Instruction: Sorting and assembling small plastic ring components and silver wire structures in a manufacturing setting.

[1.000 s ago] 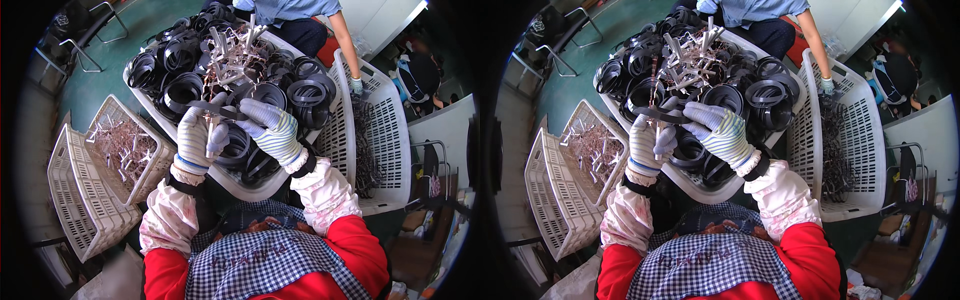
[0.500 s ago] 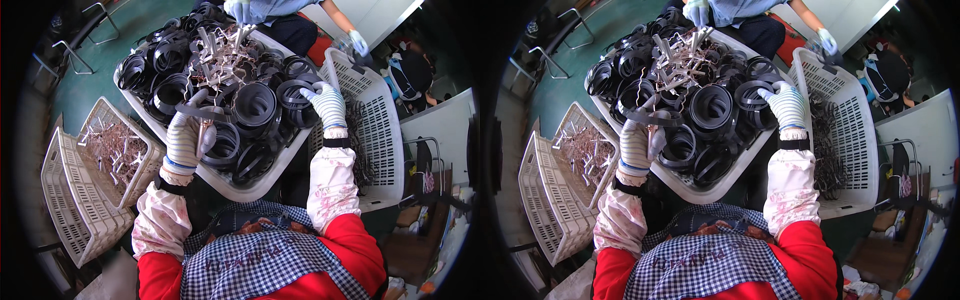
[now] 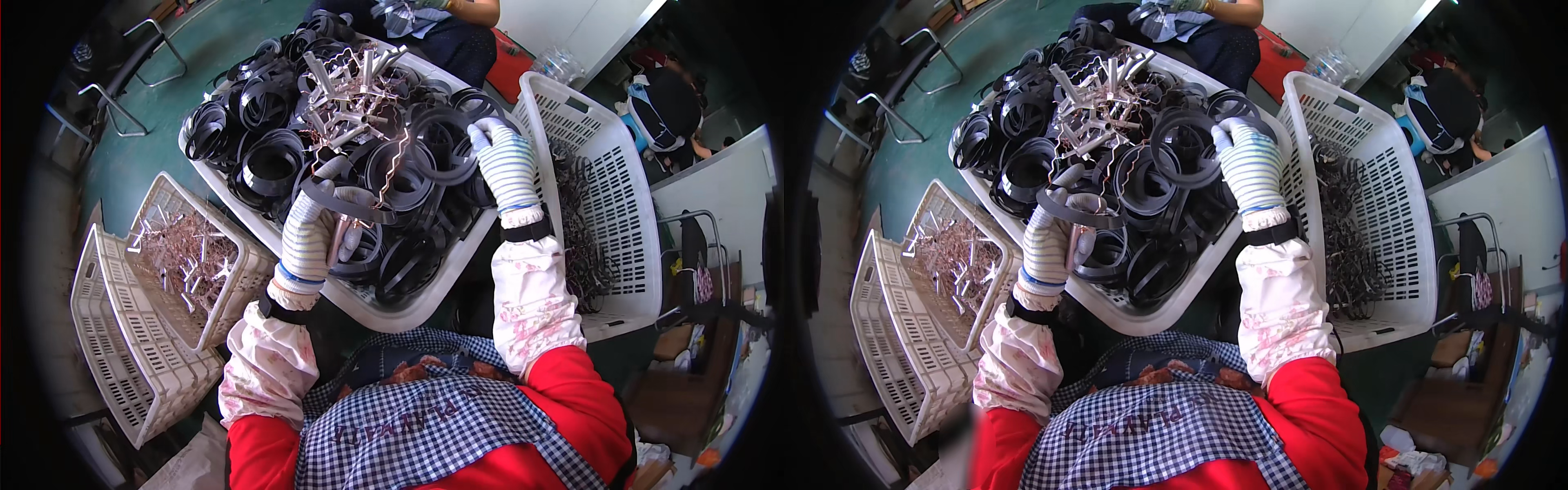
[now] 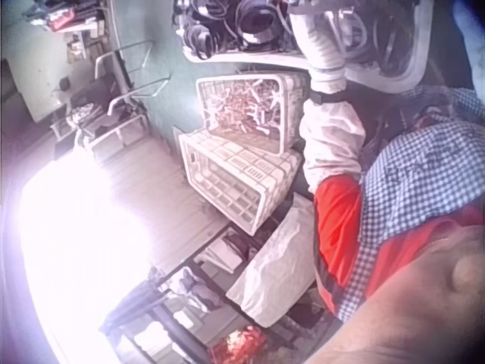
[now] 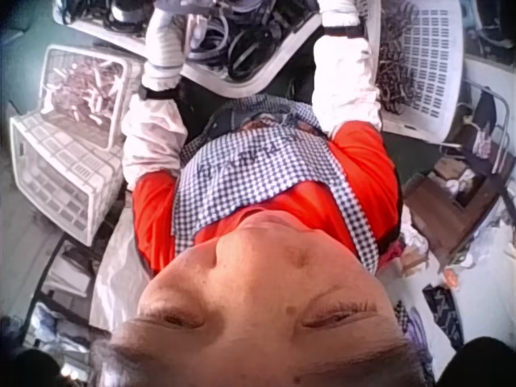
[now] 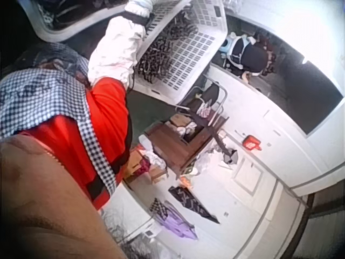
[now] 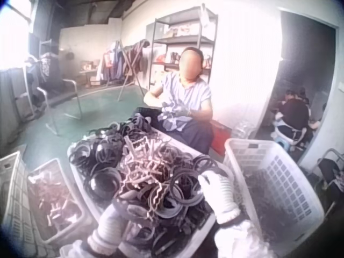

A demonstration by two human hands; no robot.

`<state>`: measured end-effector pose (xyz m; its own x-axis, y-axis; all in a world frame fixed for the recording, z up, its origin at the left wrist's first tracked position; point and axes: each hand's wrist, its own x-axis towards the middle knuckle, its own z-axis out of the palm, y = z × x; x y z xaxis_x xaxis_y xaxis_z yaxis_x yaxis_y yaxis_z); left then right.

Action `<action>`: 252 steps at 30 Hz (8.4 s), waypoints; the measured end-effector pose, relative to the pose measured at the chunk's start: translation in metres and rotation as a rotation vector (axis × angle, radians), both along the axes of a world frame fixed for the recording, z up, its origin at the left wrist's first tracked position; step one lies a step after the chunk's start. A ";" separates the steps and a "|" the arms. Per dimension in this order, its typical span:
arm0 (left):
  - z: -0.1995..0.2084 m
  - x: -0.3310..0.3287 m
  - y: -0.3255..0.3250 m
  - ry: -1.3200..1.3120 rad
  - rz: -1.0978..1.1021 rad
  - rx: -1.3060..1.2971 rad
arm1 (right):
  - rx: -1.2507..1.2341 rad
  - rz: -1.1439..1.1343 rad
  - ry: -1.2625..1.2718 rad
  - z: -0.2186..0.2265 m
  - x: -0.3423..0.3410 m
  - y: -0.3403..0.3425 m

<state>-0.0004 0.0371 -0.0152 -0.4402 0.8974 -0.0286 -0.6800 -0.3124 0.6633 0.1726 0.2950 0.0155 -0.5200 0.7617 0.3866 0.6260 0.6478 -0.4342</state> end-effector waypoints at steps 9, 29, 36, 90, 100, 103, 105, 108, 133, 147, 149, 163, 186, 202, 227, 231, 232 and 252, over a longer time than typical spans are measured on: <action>0.008 -0.003 -0.010 0.137 0.055 -0.048 | -0.016 0.024 0.236 -0.002 -0.014 -0.008; 0.011 -0.001 -0.017 0.457 0.243 -0.126 | -0.351 0.233 0.196 0.001 -0.024 -0.024; 0.001 -0.004 -0.012 0.465 0.240 -0.177 | 0.310 0.210 -0.043 -0.016 -0.021 -0.009; 0.007 0.004 -0.007 1.733 0.311 0.035 | -1.529 0.735 0.727 -0.004 -0.021 -0.074; 0.009 0.016 -0.005 1.733 0.243 -0.102 | -0.110 0.499 0.142 -0.011 -0.023 -0.098; 0.008 0.017 -0.005 1.670 0.234 -0.141 | -0.068 0.488 0.034 -0.017 -0.022 -0.096; 0.007 0.017 -0.007 1.620 0.232 -0.146 | -0.113 0.498 0.044 -0.017 -0.024 -0.096; 0.005 0.019 -0.007 1.540 0.201 -0.220 | -0.088 0.499 -0.120 -0.016 -0.023 -0.095; 0.000 -0.008 -0.016 1.180 0.526 -0.275 | 0.313 0.381 -0.333 -0.047 -0.057 -0.057; 0.005 -0.006 -0.018 1.399 0.457 -0.321 | 0.133 0.285 0.416 0.016 -0.043 -0.074; 0.007 -0.005 -0.016 1.431 0.464 -0.387 | 0.096 0.302 0.434 0.025 -0.039 -0.087; 0.002 -0.001 -0.008 1.280 0.380 -0.389 | 0.246 0.571 0.465 0.040 -0.034 -0.117; -0.005 0.002 -0.009 0.913 0.227 -0.036 | -0.342 0.392 0.358 0.072 0.070 -0.074; -0.001 0.003 -0.008 0.946 0.332 -0.237 | -0.179 -0.836 -0.080 -0.090 0.487 0.061; 0.007 -0.014 -0.011 0.925 0.400 -0.282 | -0.113 0.298 -0.243 0.069 -0.215 -0.039; 0.014 -0.013 -0.012 0.943 0.382 -0.284 | -0.118 0.287 -0.267 0.074 -0.238 -0.025; 0.014 -0.013 -0.016 0.944 0.376 -0.281 | -0.017 0.286 -0.213 0.075 -0.240 -0.028; 0.027 -0.010 -0.018 0.081 0.052 0.509 | -1.714 0.593 0.749 -0.004 -0.040 -0.127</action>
<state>-0.0103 0.0188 0.0123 -0.4669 0.7657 0.4423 -0.6078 -0.6412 0.4684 0.1327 0.1681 0.0118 -0.9180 0.3305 -0.2193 -0.0531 -0.6502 -0.7579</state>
